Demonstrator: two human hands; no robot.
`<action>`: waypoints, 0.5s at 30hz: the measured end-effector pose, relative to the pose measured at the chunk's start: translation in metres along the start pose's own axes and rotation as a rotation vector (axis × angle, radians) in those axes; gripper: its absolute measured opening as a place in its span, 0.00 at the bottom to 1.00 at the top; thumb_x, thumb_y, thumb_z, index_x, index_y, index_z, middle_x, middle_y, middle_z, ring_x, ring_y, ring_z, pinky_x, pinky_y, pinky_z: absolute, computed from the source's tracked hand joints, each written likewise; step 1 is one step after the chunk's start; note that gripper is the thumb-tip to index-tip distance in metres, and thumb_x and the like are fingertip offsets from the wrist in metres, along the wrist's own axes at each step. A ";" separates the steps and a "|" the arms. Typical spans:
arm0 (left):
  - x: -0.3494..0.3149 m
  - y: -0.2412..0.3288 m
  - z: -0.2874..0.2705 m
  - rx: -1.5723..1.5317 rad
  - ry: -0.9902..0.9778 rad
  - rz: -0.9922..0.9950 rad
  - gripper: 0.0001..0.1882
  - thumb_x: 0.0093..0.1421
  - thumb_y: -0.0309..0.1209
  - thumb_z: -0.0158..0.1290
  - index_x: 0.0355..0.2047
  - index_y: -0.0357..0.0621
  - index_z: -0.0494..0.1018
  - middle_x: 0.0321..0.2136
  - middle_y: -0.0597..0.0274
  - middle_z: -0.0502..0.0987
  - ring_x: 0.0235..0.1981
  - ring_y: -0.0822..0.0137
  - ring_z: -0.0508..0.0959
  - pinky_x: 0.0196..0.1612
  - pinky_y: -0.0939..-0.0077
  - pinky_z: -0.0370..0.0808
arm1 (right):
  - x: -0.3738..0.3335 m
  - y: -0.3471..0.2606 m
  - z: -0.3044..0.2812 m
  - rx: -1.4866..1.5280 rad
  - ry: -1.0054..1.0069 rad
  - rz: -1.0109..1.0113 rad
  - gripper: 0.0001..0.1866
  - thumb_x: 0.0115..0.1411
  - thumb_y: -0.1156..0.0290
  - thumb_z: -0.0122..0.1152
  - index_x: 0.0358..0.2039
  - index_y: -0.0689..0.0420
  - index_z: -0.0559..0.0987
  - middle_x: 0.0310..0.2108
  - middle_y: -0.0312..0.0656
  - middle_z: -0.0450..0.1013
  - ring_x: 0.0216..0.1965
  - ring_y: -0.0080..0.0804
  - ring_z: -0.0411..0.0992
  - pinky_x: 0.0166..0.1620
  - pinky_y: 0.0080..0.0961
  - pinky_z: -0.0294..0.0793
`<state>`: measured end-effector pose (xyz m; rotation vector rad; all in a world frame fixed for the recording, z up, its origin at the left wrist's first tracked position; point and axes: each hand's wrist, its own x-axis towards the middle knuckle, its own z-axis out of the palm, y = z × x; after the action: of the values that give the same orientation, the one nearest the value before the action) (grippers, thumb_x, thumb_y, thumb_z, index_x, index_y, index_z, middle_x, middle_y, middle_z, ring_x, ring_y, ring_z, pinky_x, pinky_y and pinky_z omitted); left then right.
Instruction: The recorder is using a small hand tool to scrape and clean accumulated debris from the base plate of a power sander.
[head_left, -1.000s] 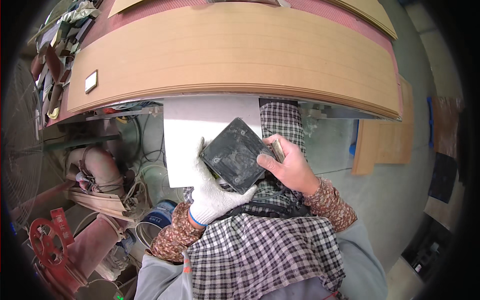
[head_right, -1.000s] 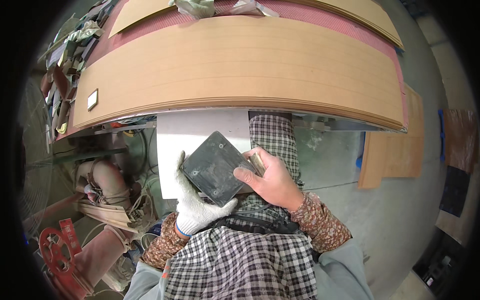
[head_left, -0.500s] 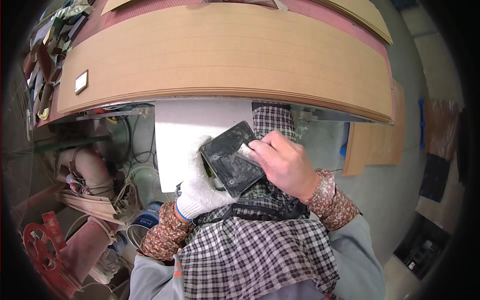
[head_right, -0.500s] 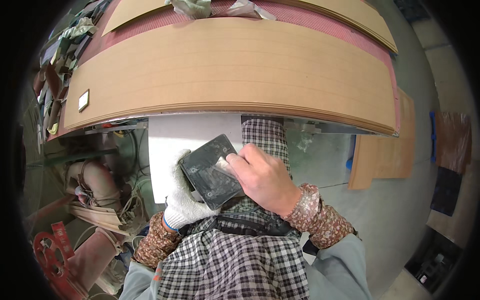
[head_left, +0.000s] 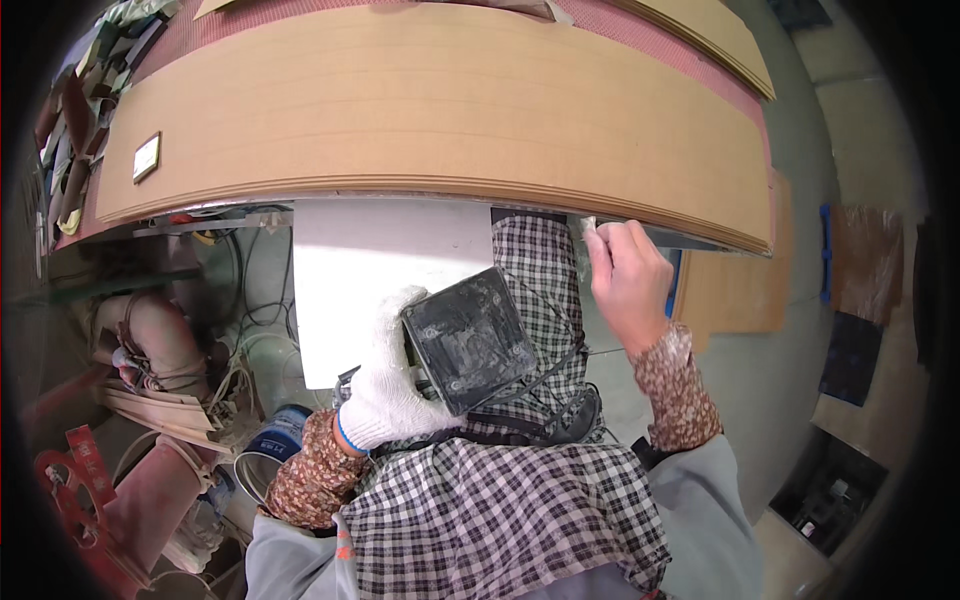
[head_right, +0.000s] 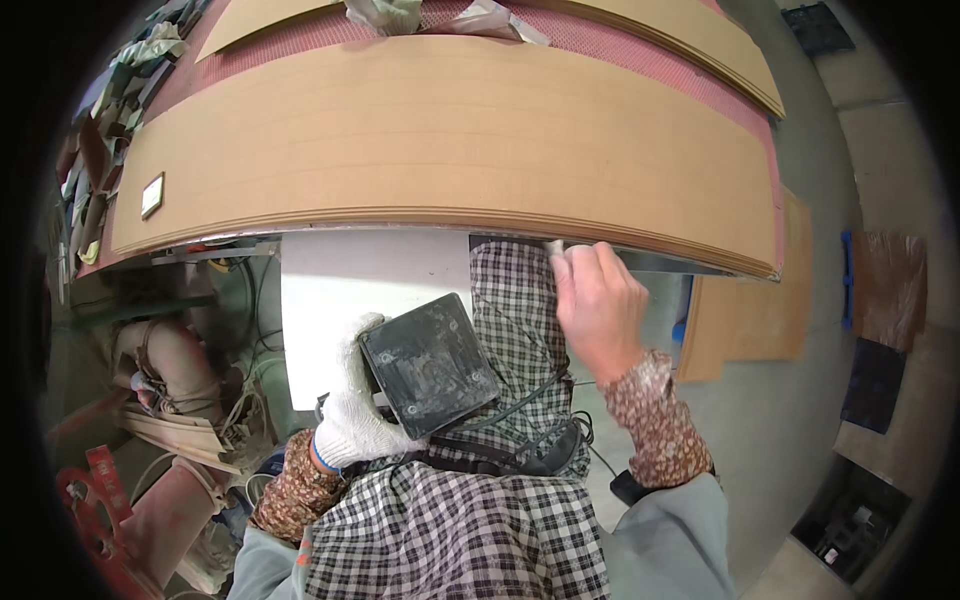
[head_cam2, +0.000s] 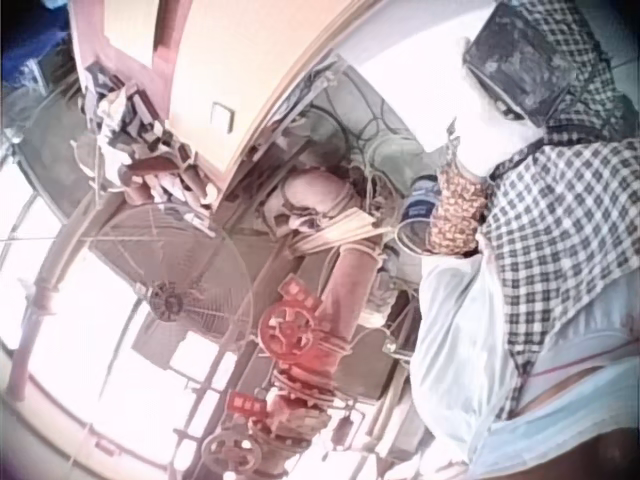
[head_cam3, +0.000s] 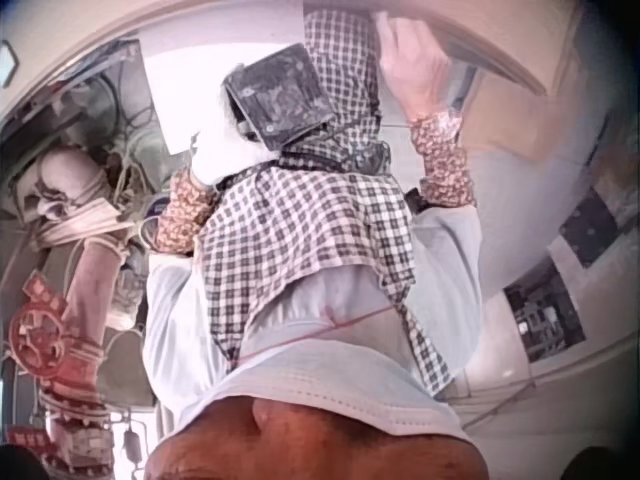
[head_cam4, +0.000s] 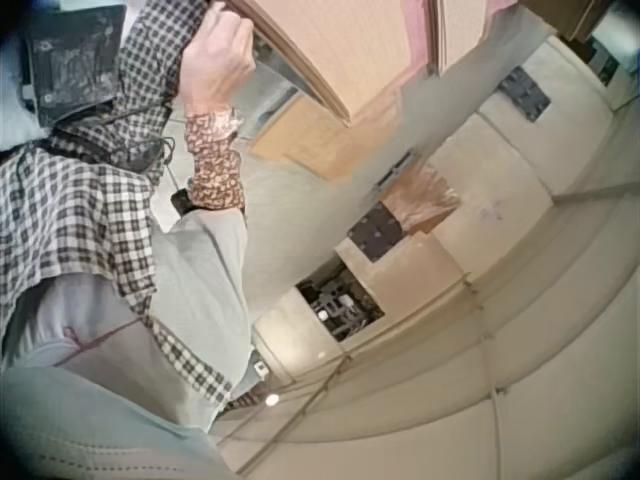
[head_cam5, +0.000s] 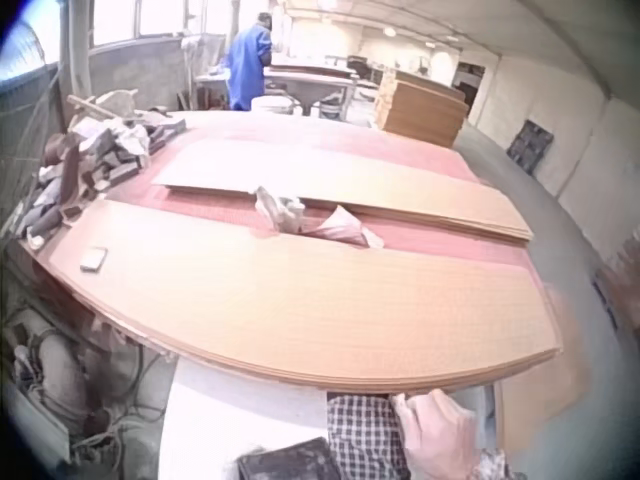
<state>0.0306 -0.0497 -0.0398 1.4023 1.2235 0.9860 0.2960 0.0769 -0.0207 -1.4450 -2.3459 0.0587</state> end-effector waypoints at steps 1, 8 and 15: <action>-0.003 0.001 0.002 -0.070 0.009 -0.169 0.67 0.34 0.32 0.80 0.71 0.36 0.50 0.59 0.47 0.65 0.62 0.56 0.71 0.61 0.64 0.75 | -0.003 -0.008 -0.010 0.134 0.010 0.103 0.08 0.65 0.73 0.67 0.29 0.59 0.79 0.24 0.45 0.73 0.22 0.42 0.72 0.25 0.36 0.72; 0.004 0.000 -0.001 0.089 -0.083 -0.051 0.65 0.36 0.30 0.80 0.70 0.39 0.50 0.61 0.48 0.62 0.60 0.58 0.72 0.54 0.63 0.85 | -0.014 -0.031 0.010 0.127 -0.022 -0.159 0.09 0.66 0.69 0.63 0.29 0.54 0.75 0.22 0.39 0.71 0.21 0.37 0.73 0.23 0.35 0.74; 0.001 -0.008 0.007 -0.046 -0.018 -0.156 0.63 0.30 0.32 0.80 0.67 0.33 0.57 0.58 0.42 0.65 0.59 0.47 0.72 0.62 0.60 0.74 | -0.014 -0.077 -0.014 0.348 -0.006 -0.289 0.08 0.65 0.71 0.62 0.28 0.53 0.75 0.20 0.36 0.64 0.17 0.26 0.68 0.19 0.27 0.68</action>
<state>0.0361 -0.0499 -0.0487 1.2569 1.2683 0.8859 0.2406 0.0257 0.0060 -0.9369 -2.3773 0.3718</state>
